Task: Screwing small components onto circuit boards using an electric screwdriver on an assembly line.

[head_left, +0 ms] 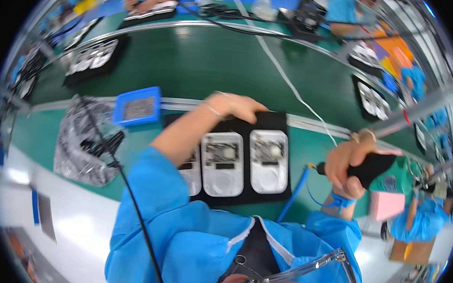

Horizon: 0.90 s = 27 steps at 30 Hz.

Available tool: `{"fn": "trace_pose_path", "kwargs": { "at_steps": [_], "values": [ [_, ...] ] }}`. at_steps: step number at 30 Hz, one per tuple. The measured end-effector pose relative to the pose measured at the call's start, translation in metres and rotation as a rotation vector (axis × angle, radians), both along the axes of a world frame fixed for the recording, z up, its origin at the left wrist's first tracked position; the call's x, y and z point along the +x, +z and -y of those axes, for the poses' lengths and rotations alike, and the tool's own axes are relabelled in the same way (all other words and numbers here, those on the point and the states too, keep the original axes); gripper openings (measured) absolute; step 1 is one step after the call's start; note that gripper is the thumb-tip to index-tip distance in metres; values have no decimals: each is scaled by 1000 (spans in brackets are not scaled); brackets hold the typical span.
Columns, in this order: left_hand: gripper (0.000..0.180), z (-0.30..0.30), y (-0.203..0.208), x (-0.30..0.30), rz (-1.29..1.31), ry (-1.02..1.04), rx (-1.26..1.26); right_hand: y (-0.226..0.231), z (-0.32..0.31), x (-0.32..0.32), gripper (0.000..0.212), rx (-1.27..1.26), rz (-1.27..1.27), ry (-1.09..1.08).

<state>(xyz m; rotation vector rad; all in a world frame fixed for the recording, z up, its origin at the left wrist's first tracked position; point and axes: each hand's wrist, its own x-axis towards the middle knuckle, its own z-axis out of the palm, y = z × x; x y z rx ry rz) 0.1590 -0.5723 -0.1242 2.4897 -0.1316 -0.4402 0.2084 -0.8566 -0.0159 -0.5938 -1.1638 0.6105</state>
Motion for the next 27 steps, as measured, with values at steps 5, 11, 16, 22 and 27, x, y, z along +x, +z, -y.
{"fn": "trace_pose_path", "kwargs": {
  "at_steps": [5,11,16,22,27],
  "values": [
    [55,48,3,-24,78,38,94,-6,-22,-11,39,9,25,34],
    [27,42,33,-143,588,171,162,-16,-18,-12,35,-125,-19,83],
    [16,-35,28,-298,672,1163,383,-21,-13,-10,36,-225,-50,26],
    [15,-92,-18,-395,672,1251,703,-23,-22,-11,37,-321,-75,38],
    [16,-126,-21,-379,276,1052,566,-27,-23,-11,32,-478,-59,-51]
  ]
}}
